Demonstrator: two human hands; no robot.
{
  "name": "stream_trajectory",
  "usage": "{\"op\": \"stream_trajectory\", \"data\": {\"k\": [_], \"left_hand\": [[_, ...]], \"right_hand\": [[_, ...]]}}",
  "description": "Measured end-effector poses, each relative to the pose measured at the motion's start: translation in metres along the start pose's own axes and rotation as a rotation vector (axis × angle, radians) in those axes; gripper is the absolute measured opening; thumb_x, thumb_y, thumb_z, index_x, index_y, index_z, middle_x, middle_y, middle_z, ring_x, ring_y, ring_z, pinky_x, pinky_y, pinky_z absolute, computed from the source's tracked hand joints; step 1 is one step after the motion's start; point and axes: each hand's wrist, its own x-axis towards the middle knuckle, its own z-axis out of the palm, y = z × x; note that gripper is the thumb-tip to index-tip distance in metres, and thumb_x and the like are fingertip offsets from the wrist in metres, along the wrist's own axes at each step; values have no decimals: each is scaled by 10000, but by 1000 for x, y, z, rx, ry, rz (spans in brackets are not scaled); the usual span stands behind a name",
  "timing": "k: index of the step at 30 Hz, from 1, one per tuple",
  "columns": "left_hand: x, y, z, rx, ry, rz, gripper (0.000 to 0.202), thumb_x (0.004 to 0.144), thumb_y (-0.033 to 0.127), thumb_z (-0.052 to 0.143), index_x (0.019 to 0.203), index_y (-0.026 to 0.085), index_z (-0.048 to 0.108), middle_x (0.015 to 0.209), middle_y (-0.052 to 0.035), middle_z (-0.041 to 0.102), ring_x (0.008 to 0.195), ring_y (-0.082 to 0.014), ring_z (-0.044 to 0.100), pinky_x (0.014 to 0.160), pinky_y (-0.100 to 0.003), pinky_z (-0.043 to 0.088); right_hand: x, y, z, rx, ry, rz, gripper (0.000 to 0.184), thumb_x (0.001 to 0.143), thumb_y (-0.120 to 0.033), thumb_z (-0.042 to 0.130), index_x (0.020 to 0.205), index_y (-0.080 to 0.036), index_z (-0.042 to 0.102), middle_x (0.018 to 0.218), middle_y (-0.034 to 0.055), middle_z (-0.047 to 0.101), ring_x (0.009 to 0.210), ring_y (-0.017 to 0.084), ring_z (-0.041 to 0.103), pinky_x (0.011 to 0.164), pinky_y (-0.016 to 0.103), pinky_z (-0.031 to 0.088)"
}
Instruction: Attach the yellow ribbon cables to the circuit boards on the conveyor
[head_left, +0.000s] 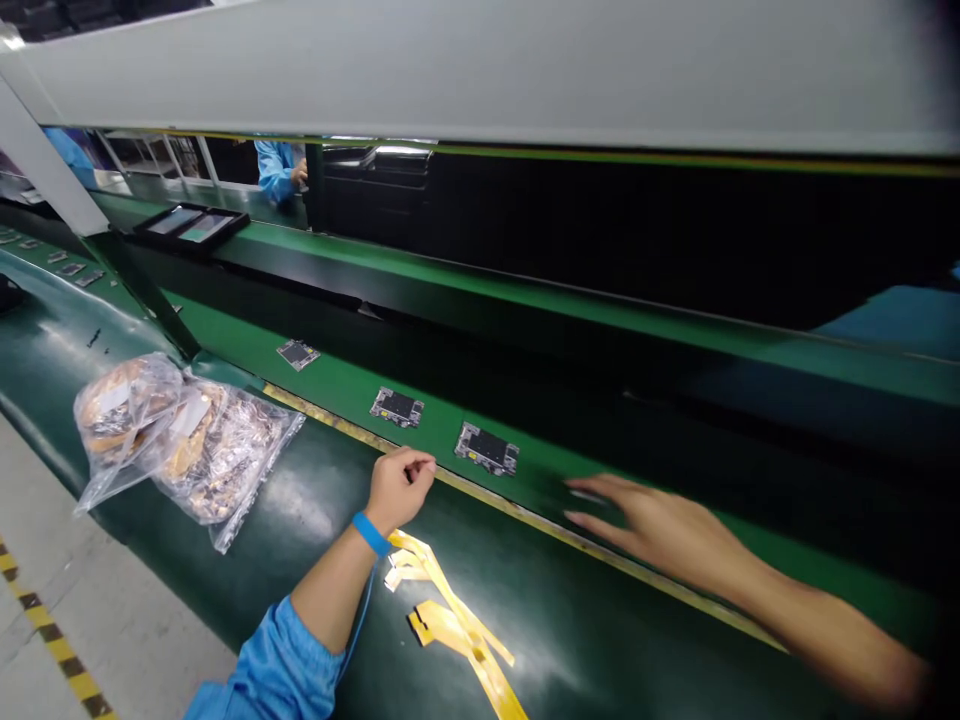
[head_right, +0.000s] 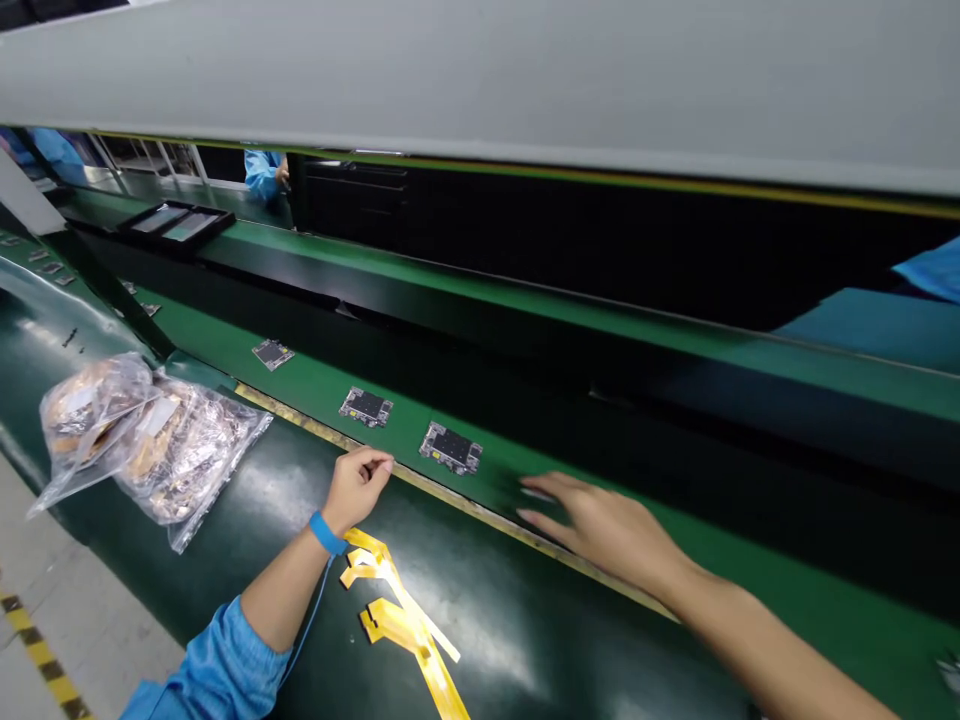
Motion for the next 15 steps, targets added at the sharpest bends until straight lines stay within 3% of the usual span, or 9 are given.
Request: {"op": "stream_trajectory", "data": {"k": [4, 7, 10, 13, 15], "left_hand": [[0, 0, 1, -16, 23, 17, 152, 930, 215, 689, 878, 173, 826, 746, -14, 690, 630, -116, 574, 646, -233, 471], [-1, -1, 2, -3, 25, 17, 136, 930, 199, 699, 876, 171, 821, 734, -6, 668, 628, -114, 569, 650, -233, 462], [-1, -3, 4, 8, 11, 9, 118, 923, 177, 712, 889, 169, 825, 748, -6, 673, 632, -112, 575, 665, -233, 475], [-1, -4, 5, 10, 8, 5, 108, 914, 169, 720, 881, 171, 823, 749, -6, 676, 630, -113, 574, 664, -236, 478], [0, -4, 5, 17, 8, 3, 109, 915, 173, 719, 876, 174, 821, 744, -5, 674, 629, -115, 573, 661, -238, 475]], "right_hand": [[80, -66, -8, -104, -43, -89, 583, 988, -519, 587, 1498, -252, 685, 1579, 160, 670, 1238, 407, 770, 984, 528, 638], [108, -83, -5, -141, -79, -60, 776, 883, -535, 755, 1578, -217, 619, 1555, 190, 675, 1273, 403, 754, 983, 473, 629], [120, -71, 2, -68, -117, -6, 775, 793, -526, 818, 1482, -203, 675, 1387, 181, 763, 1191, 378, 775, 949, 427, 612], [125, -45, 1, 177, -195, -15, 511, 839, -648, 691, 1122, -230, 769, 1048, 124, 824, 951, 348, 787, 832, 419, 606], [124, -29, -3, 306, -176, -22, 508, 894, -721, 566, 929, -249, 749, 914, 126, 811, 872, 354, 771, 782, 430, 605]]}}
